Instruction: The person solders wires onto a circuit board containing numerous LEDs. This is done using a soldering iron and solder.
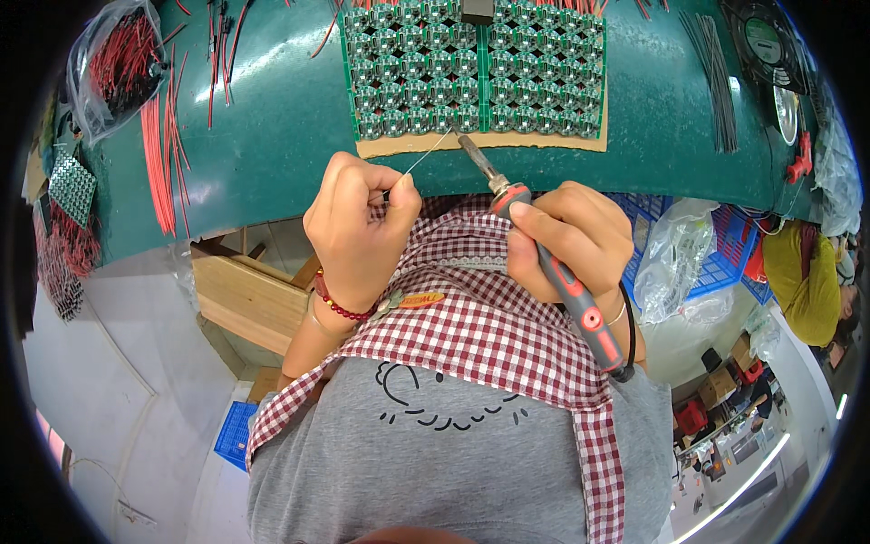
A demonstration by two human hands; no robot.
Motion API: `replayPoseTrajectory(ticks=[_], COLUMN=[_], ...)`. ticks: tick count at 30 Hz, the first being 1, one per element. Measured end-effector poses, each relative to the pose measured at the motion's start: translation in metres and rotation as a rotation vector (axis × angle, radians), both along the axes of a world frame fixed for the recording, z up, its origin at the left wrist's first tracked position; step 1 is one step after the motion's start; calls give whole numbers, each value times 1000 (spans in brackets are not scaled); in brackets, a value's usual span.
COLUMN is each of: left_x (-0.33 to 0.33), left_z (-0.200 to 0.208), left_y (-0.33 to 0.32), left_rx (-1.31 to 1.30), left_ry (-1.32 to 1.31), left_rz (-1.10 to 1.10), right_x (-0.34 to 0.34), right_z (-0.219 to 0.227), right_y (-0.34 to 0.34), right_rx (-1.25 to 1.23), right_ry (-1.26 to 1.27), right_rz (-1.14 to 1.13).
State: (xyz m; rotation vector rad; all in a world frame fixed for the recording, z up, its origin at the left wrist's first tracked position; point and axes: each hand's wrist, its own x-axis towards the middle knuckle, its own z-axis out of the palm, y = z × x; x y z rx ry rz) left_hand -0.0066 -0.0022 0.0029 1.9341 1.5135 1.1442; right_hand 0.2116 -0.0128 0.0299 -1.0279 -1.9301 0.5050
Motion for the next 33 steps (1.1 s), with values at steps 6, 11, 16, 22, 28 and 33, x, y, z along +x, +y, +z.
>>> replayPoseTrajectory(ticks=[6, 11, 16, 22, 28, 33], left_x=[2, -1, 0, 0, -5, 0], left_z=[-1, 4, 0, 2, 5, 4], left_y=[2, -1, 0, 0, 7, 17], left_rx=[6, -13, -6, -19, -4, 34], left_ry=[4, 26, 24, 19, -17, 3], left_rz=[-5, 8, -2, 2, 24, 30], right_x=[-3, -1, -2, -3, 4, -3], right_z=[1, 1, -4, -1, 5, 10], right_y=[0, -3, -4, -3, 0, 13], right_rx=[6, 29, 29, 38, 67, 35], right_ry=[-21, -29, -33, -47, 42, 40], right_rz=[-16, -3, 6, 24, 1, -79])
